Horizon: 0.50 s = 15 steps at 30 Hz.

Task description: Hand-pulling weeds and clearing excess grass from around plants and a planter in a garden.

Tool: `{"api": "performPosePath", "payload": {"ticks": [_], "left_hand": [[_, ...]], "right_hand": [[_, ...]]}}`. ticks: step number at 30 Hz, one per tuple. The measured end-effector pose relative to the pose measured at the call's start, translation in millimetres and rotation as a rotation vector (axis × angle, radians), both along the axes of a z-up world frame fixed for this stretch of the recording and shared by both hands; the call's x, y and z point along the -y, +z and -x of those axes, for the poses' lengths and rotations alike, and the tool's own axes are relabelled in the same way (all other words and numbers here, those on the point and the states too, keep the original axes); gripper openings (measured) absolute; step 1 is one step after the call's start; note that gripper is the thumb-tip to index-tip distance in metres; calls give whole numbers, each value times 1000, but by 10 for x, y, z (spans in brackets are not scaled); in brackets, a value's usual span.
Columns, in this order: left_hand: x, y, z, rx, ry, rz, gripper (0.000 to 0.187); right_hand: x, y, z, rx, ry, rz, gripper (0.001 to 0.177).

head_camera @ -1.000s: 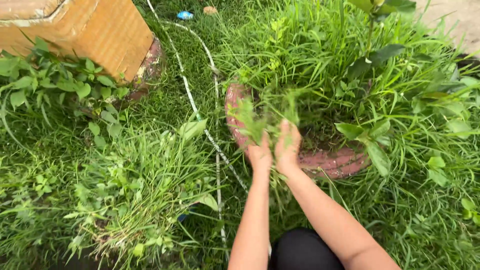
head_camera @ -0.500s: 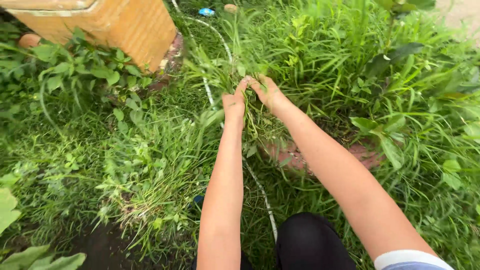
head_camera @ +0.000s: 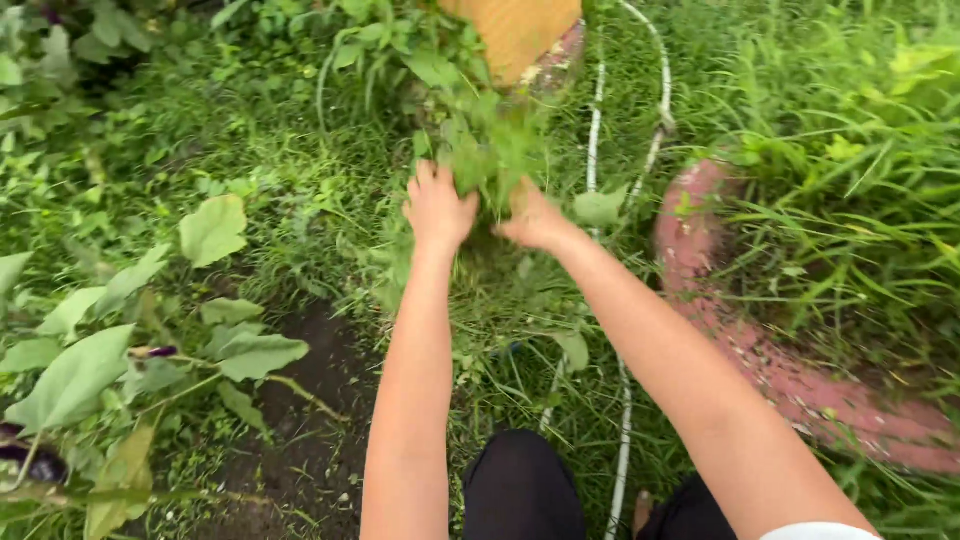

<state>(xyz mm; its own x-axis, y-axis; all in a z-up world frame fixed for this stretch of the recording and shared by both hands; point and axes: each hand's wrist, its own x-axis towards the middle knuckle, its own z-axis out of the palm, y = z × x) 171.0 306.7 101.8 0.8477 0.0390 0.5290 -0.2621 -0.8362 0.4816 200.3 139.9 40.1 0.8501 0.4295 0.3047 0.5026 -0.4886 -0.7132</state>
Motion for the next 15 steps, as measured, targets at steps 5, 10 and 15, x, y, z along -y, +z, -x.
{"api": "performPosePath", "payload": {"ticks": [5, 10, 15], "left_hand": [[-305, -1527, 25, -820, 236, -441, 89], [-335, -2077, 48, -836, 263, -432, 80], [-316, -2004, 92, -783, 209, -384, 86]], "right_hand": [[-600, -1068, -120, -391, -83, 656, 82], [-670, -1672, -86, -276, -64, 683, 74], [-670, -1877, -136, -318, -43, 746, 74]]}}
